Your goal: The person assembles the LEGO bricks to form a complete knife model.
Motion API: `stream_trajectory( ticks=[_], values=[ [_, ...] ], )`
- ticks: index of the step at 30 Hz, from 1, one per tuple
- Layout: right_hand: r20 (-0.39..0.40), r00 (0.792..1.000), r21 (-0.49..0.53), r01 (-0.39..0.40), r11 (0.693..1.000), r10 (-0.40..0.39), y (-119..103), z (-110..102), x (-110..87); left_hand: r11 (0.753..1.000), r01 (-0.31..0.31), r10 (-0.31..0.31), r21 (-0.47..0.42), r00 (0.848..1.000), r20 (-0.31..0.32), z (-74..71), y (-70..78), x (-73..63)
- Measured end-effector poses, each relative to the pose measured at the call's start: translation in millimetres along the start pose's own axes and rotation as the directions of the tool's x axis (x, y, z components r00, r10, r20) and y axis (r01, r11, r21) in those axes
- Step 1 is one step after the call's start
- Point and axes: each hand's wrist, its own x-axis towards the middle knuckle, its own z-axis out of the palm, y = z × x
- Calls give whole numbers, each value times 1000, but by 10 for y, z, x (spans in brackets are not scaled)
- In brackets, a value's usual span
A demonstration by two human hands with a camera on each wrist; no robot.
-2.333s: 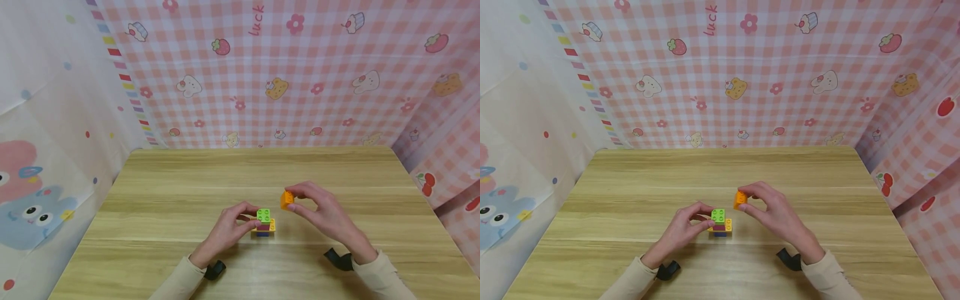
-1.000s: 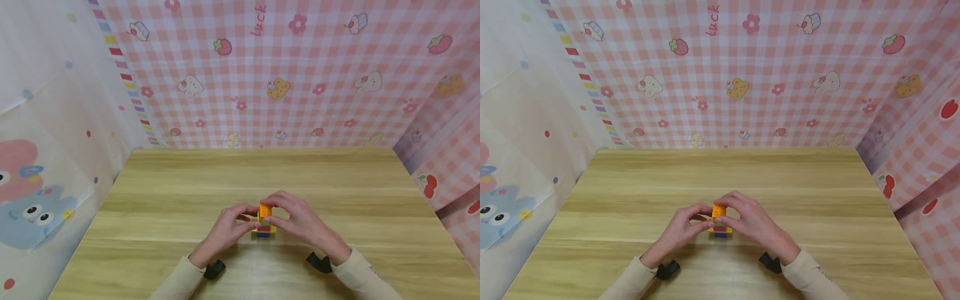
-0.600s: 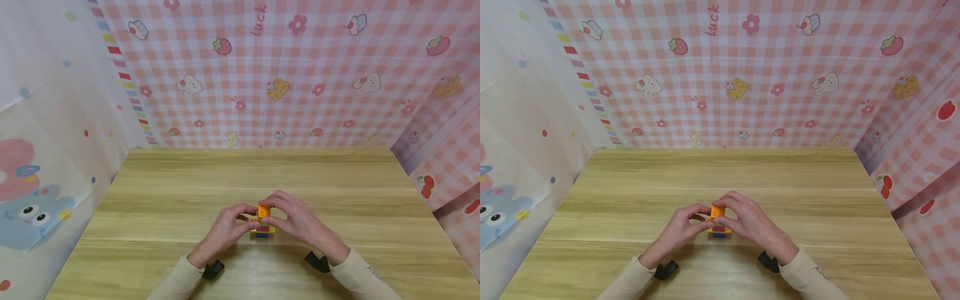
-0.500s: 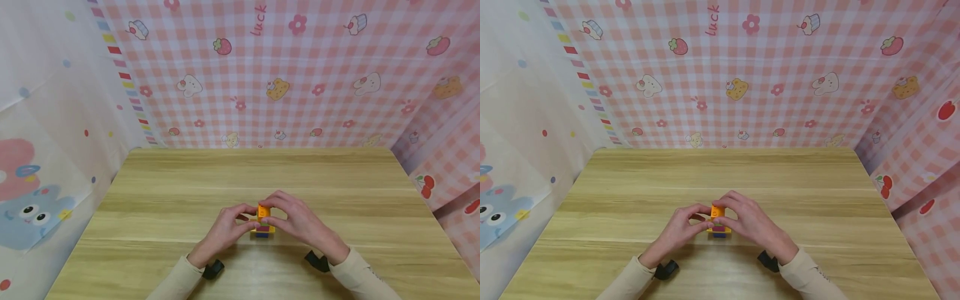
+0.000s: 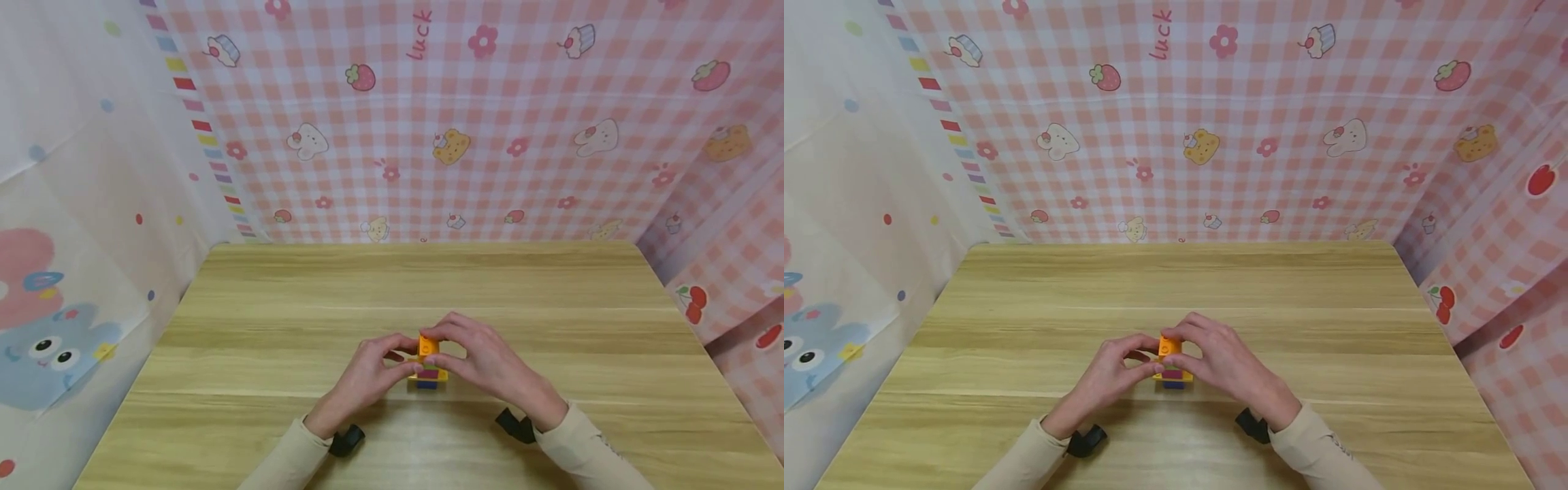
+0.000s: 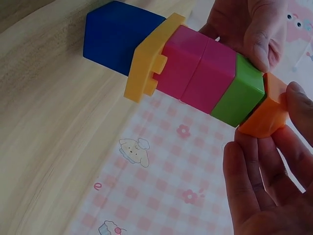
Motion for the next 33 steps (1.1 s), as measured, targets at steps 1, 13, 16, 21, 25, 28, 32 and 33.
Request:
stream_trajectory(
  ticks=[1, 13, 16, 21, 25, 28, 32, 33],
  values=[
    [3, 1000, -3, 3, 1000, -3, 0, 1, 2, 1000, -1, 1, -2, 1000, -1, 0, 1, -1],
    [9, 1000, 10, 30, 1000, -30, 27, 30, -48, 999, 10, -10, 52, 1000, 14, -4, 30, -11],
    [15, 999, 4, 50, 999, -50, 53, 26, -65, 996, -2, 1, 89, 1000, 15, -10, 59, 0],
    [20, 996, -21, 90, 996, -89, 89, 15, -87, 994, -19, 17, 109, 1000, 22, -3, 67, 24],
    [8, 996, -40, 84, 996, -83, 131, 13, -120, 995, -24, 21, 102, 999, 28, 11, 44, 53],
    [3, 998, -24, 60, 998, -60, 161, 20, -159, 995, -17, 14, 99, 999, 31, 23, 28, 55],
    [29, 999, 31, 22, 999, -23, 192, 49, -224, 995, 19, -23, 94, 999, 38, 36, 19, 28],
    [39, 999, 53, -3, 999, 1, 194, 56, -231, 995, 32, -35, 92, 999, 38, 38, 18, 22]
  ],
)
